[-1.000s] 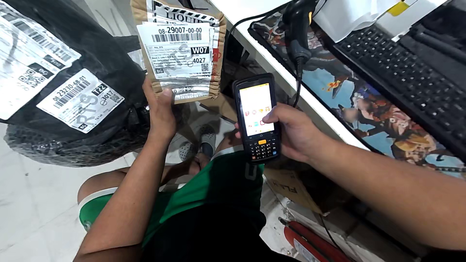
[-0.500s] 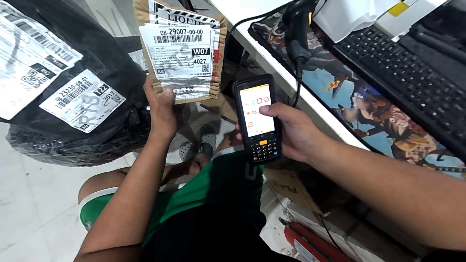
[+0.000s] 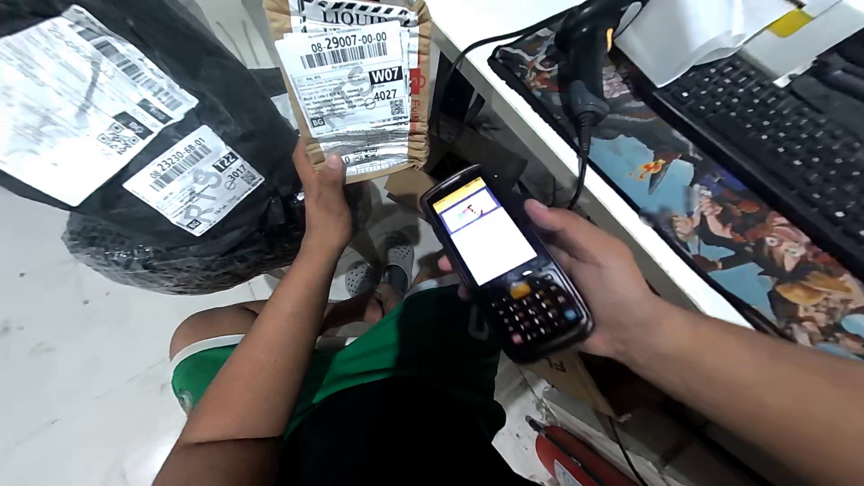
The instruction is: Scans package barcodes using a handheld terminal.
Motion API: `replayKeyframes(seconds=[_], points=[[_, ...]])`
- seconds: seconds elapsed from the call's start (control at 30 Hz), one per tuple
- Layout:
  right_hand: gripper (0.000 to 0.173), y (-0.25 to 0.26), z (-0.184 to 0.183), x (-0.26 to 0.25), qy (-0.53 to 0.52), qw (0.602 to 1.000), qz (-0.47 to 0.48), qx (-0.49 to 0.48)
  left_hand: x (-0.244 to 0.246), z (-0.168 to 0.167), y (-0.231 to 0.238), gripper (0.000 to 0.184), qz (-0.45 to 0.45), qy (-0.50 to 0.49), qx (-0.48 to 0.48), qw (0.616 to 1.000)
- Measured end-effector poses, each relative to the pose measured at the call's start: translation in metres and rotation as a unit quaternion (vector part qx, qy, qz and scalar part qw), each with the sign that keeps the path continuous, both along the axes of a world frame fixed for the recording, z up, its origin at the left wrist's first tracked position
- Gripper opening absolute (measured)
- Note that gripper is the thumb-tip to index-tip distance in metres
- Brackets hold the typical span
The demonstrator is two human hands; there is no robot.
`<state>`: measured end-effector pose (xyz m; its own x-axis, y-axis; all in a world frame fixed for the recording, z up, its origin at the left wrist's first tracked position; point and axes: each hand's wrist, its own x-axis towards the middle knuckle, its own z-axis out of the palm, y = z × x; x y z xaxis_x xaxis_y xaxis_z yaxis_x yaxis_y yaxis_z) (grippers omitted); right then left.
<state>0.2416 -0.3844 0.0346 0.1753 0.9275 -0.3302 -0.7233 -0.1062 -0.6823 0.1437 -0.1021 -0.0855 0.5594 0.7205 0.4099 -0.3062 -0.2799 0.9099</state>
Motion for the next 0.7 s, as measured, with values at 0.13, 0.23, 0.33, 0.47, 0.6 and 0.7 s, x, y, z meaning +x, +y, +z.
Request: replayKeyframes(seconds=[0.13,0.23,0.33,0.47,0.6,0.7], points=[[0.060,-0.010,0.005,-0.010,0.052,0.998,0.022,0.017,0.002,0.005,-0.005,0.087,0.023,0.038,-0.006,0.999],[0.060,-0.012,0.005,-0.012,0.054,0.998,0.019,0.037,0.003,0.005,-0.007,0.088,0.019,0.045,-0.011,0.999],[0.060,-0.008,0.001,-0.009,0.060,0.996,0.022,0.068,0.001,0.003,-0.005,0.094,0.020,0.052,-0.005,0.998],[0.060,-0.006,0.005,-0.006,0.063,0.996,0.048,0.044,-0.004,0.010,-0.012,0.090,0.018,0.053,-0.022,0.998],[0.060,-0.002,0.018,-0.019,0.086,0.989,0.116,0.042,-0.036,0.018,-0.009,0.095,0.043,0.123,0.024,0.991],[0.058,0.008,0.022,-0.038,0.125,0.978,0.158,0.046,-0.075,0.034,-0.012,0.093,0.038,0.194,0.117,0.973]])
